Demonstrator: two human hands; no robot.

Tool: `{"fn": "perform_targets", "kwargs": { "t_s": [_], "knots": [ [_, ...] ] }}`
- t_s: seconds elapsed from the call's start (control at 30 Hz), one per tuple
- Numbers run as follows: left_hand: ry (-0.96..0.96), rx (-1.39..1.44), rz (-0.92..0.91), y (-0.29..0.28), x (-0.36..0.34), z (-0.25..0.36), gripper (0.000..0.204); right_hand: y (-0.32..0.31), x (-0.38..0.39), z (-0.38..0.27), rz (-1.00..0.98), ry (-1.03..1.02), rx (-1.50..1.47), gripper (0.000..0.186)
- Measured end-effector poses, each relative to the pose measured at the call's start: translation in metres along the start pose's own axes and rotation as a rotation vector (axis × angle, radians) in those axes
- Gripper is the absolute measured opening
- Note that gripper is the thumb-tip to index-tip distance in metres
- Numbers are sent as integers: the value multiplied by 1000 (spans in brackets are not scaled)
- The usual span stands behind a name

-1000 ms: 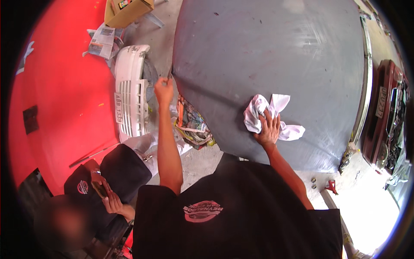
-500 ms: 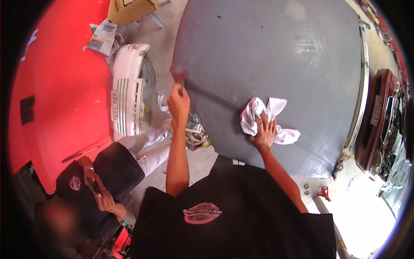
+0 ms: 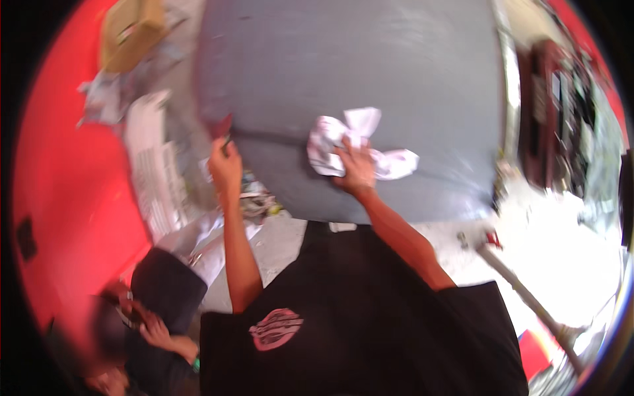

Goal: The recorder is cleaning and prepping a car hood using a rag and a putty knife.

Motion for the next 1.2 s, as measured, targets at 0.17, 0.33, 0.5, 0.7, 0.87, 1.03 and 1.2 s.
{"fn": "perform_targets", "kwargs": {
  "t_s": [0.17,0.33,0.5,0.7,0.87,1.03,1.2],
  "knots": [
    [15,283,-81,-4,84,7,20,-6,-11,-21,30,-125,-79,84],
    [19,374,-94,-3,119,29,24,9,7,-42,51,-125,-135,83],
    [123,242,-69,-28,133,60,25,-13,82,13,-69,-5,-229,91],
    [159,136,-78,-28,174,98,23,-74,262,265,775,668,56,93],
    [144,131,-143,-30,245,130,20,-127,301,318,894,855,90,47],
    [207,159,-109,-25,280,145,20,-67,256,213,719,523,9,58],
    [210,134,-175,-28,287,158,19,-92,218,153,138,1,-225,63]
  ]
}}
Point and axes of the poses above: each hand's wrist, its own x-axis away from the middle knuckle, its own y-axis out of the palm, z = x × y, the point moved 2 cm from there along -x, towards the middle knuckle, and after that the axes turned 8 degrees about -x, right-handed, at the moved point
